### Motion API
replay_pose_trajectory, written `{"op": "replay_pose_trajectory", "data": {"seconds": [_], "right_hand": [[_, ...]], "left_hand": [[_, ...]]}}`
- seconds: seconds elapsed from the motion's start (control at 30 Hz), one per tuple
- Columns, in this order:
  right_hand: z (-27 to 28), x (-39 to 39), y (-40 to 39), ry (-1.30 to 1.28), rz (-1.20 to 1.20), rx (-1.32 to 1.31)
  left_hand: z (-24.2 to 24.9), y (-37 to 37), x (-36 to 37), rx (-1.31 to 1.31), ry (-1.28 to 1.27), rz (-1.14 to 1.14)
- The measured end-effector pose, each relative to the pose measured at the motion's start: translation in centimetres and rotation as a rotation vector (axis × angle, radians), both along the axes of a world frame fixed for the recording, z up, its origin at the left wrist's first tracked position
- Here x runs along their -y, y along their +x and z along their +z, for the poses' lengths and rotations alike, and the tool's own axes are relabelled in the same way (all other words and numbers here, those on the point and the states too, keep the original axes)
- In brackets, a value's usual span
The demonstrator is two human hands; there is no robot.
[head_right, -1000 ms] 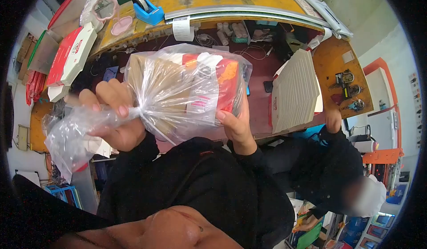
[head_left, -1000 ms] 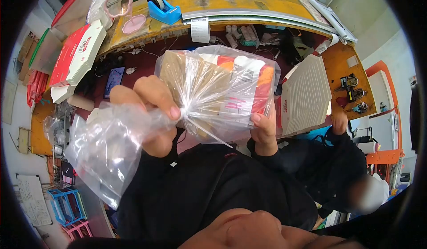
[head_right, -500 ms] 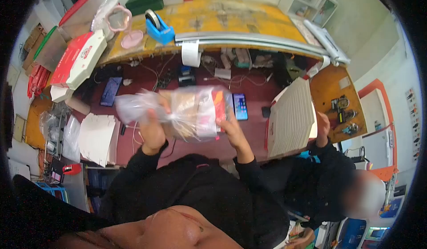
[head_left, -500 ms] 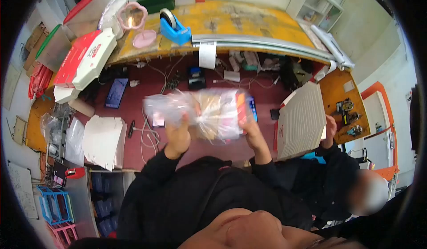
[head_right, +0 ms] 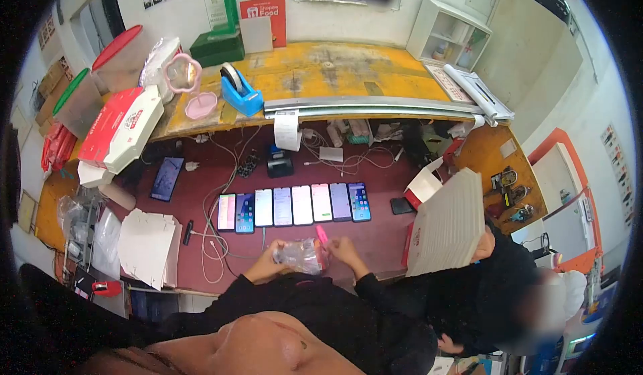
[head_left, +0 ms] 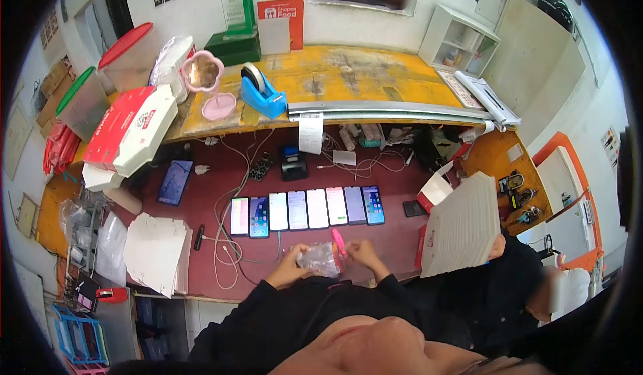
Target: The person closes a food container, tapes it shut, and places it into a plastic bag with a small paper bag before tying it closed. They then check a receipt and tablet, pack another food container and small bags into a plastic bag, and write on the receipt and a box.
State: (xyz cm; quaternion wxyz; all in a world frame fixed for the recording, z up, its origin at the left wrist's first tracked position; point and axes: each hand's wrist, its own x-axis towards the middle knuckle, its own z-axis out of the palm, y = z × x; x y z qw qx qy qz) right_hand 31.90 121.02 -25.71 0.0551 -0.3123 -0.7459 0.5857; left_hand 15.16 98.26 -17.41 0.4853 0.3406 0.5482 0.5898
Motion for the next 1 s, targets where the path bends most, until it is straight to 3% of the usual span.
{"op": "replay_pose_trajectory", "data": {"seconds": [0.07,0.13,0.23,0.27,0.37,0.43,0.53,0.63,0.87,1.0], "right_hand": [[3.6,-1.3,-2.2,0.172,-0.126,-0.157],[8.1,-3.3,-6.3,0.373,-0.251,-0.202],[17.1,-4.0,-14.7,0.185,-0.198,-0.801],[18.9,-4.6,-17.3,0.537,-0.227,-0.814],[20.6,-4.3,-22.1,0.544,-0.236,-0.840],[24.3,-1.6,-22.3,-0.033,0.012,-0.898],[28.2,3.9,-18.4,0.108,0.312,-0.890],[30.8,7.6,-15.8,0.114,0.373,-0.929],[32.2,10.5,-15.3,0.198,0.354,-0.979],[32.1,11.7,-16.2,0.229,0.340,-0.980]], "left_hand": [[0.8,-1.2,0.3,0.012,-0.042,-0.012],[5.1,-2.7,0.7,-0.287,0.009,-0.161],[5.0,-6.2,0.4,-0.648,0.062,-0.151],[5.7,-7.0,0.2,-0.726,0.087,-0.122],[10.4,-7.8,0.0,-0.749,0.209,-0.013],[13.4,-8.0,0.7,-0.683,0.235,0.110],[15.1,-9.5,1.7,-0.396,0.445,0.309],[18.2,-10.0,2.3,-0.361,0.680,0.354],[20.8,-10.3,2.5,-0.524,0.717,0.255],[22.5,-10.3,3.1,-0.557,0.698,0.330]]}}
